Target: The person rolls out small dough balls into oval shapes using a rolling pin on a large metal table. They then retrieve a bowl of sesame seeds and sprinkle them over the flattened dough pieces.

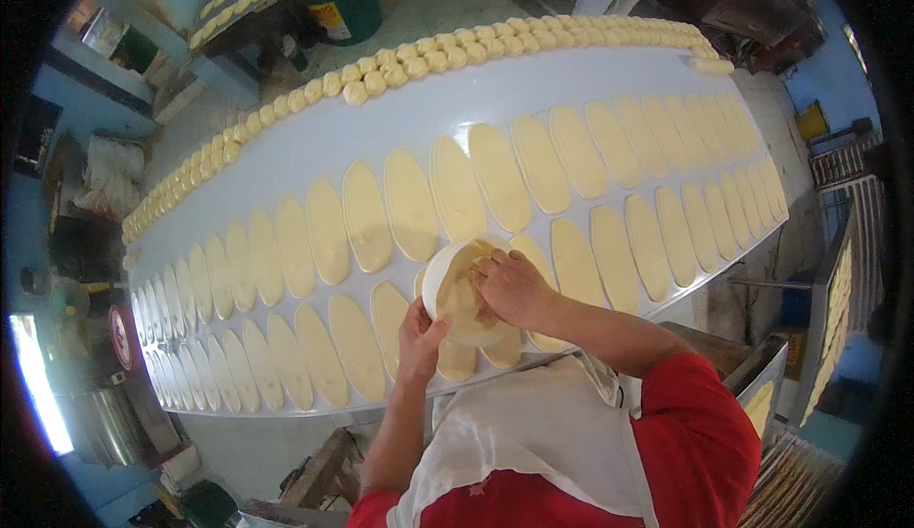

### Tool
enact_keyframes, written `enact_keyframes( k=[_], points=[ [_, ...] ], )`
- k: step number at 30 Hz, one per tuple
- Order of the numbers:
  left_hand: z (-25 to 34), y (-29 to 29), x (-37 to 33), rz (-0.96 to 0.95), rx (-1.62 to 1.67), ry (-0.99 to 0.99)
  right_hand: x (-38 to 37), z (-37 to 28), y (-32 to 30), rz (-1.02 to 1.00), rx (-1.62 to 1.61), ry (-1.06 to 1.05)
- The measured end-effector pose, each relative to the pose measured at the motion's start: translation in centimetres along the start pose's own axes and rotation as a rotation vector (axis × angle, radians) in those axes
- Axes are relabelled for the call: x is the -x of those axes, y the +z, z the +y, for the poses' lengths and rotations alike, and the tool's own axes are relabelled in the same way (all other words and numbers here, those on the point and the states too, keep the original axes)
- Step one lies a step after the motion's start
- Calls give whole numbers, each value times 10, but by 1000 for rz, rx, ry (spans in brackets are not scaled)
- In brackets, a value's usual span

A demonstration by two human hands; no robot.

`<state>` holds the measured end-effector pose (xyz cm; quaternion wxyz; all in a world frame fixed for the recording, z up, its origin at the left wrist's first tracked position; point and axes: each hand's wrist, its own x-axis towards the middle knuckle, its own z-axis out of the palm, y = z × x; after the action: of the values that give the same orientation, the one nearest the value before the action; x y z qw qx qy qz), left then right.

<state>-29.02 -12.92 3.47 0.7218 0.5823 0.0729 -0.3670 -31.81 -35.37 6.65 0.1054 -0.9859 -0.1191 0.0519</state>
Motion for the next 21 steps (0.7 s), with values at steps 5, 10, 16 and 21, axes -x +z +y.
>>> enact_keyframes(
  k=[5,10,16,21],
  points=[
    [-20,36,9,-10,110,-67,28,15,-9,-75,53,-116],
    [-32,61,22,2,188,-39,44,55,-34,100,-301,30],
    [-39,64,39,105,173,-36,-3,172,-5,291,-111,361],
    [-47,57,52,228,137,-23,-5,204,32,240,94,364]
  ],
)
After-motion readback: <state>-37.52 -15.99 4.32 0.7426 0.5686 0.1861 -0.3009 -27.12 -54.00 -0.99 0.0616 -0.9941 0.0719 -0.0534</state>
